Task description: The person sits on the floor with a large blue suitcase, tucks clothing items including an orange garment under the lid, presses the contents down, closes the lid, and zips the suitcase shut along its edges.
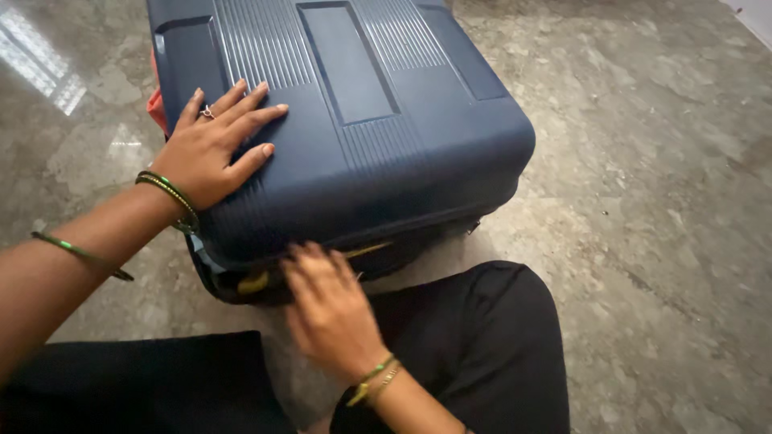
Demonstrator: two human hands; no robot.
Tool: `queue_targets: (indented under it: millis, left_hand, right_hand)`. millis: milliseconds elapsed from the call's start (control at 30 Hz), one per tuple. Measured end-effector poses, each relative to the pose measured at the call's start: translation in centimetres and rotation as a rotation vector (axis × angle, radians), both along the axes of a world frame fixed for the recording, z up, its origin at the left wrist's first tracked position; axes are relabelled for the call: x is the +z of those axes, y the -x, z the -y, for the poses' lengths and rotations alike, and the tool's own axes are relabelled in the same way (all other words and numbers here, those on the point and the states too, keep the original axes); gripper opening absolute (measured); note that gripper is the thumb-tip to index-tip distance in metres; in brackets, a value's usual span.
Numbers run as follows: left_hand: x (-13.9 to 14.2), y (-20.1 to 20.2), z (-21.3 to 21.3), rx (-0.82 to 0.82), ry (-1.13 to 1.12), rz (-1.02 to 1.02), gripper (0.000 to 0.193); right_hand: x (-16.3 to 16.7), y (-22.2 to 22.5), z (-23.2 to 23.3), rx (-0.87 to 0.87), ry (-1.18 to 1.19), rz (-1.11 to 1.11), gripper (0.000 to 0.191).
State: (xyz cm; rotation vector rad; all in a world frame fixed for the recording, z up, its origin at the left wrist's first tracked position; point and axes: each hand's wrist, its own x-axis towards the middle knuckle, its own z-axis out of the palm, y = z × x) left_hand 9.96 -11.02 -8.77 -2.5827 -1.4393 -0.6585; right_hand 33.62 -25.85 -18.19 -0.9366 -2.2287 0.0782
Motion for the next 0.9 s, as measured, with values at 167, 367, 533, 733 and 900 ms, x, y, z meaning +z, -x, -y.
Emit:
queue_targets:
  millis: [167,367,533,733,900]
  left_hand:
    - [0.2,0.1,0.0,0.015,0.013,0.000,0.054]
    - [0.5,0.2,0.1,0.036,0.024,-0.016,0.053]
    - [0.6,0.1,0.1,0.033,0.005,-0.025,0.052]
    - [0.6,-0.1,0.2,0.029,0.015,-0.008,0.052]
    - [0.6,-0.2,0.2,0.035,0.011,-0.010,0.052]
  right_hand:
    - [-2.6,-3.3,-2.1,-0.288,0.109,0.032,0.062]
    - [-3.5,-2.4,-2.3,-0.312,0.191,-0.050,0.054]
    - [-3.5,-1.4,-1.3,-0.247,0.108,-0.037,0.054]
    - [-3.6,-0.9,-1.5,-0.233,0.065,0.023,0.050]
    - [-3.8,0.4,-0.9,-0.151,0.037,0.008,0.051]
